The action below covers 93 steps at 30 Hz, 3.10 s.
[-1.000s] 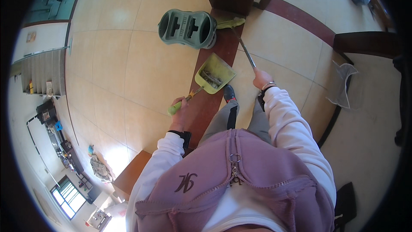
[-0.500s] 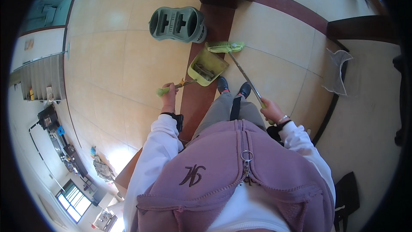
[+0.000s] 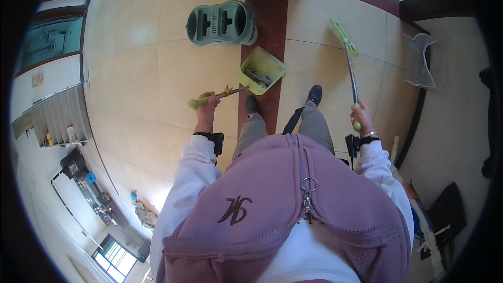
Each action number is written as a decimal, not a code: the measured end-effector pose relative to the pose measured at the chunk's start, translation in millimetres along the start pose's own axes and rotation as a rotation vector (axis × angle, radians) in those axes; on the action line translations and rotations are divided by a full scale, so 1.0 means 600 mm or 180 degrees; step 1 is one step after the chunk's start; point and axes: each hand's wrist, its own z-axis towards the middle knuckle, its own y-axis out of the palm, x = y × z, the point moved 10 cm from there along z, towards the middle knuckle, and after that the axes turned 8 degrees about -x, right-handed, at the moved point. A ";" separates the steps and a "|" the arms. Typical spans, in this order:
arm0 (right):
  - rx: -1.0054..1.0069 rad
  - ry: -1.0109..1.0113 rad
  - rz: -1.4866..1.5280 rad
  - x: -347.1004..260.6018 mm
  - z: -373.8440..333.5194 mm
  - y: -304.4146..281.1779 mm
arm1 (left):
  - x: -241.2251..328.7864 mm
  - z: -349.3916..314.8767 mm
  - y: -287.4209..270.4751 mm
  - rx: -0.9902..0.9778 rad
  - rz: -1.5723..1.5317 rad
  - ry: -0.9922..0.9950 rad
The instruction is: The person sweeps a tiled floor using a broom and dustpan, gathering debris into the dustpan and moving around the room. They briefly lift a small stool to sweep underneath it, then continue sweeping and emptying the dustpan into a plastic bag.
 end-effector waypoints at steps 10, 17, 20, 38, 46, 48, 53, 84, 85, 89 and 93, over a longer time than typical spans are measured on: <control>-0.0092 0.0312 -0.0206 0.115 -0.037 0.280 | 0.001 0.084 -0.153 -0.0418 0.0615 0.0457; -0.1349 0.0857 -0.0342 0.142 -0.135 0.455 | -0.013 0.156 -0.173 -0.0553 0.1785 0.0824; -0.1646 0.0916 -0.0487 0.130 -0.181 0.456 | -0.025 0.162 -0.178 -0.0690 0.1671 0.0834; 0.1084 0.0169 0.1612 0.339 -0.294 0.055 | -0.009 0.150 -0.153 -0.0939 0.1539 0.0221; 0.1743 0.0061 0.3263 0.409 -0.205 0.017 | -0.011 0.172 -0.157 -0.1177 0.1499 0.0070; 0.1931 0.0116 0.3364 0.420 -0.184 0.056 | -0.016 0.183 -0.160 -0.1331 0.1581 0.0096; 0.1689 -0.0096 0.2466 0.381 -0.117 0.276 | 0.006 0.194 -0.189 -0.1660 0.1565 0.0957; 0.2332 -0.0086 0.3465 0.661 -0.463 0.610 | -0.018 0.238 -0.196 -0.2348 0.2419 0.1034; 0.2427 -0.0206 0.3734 0.676 -0.454 0.591 | -0.016 0.242 -0.199 -0.2295 0.2493 0.1004; 0.3126 -0.0606 0.4266 0.755 -0.415 0.448 | -0.009 0.238 -0.196 -0.2210 0.2769 0.1119; 0.3368 -0.0983 0.4754 0.799 -0.368 0.325 | -0.001 0.223 -0.198 -0.2031 0.2398 0.0835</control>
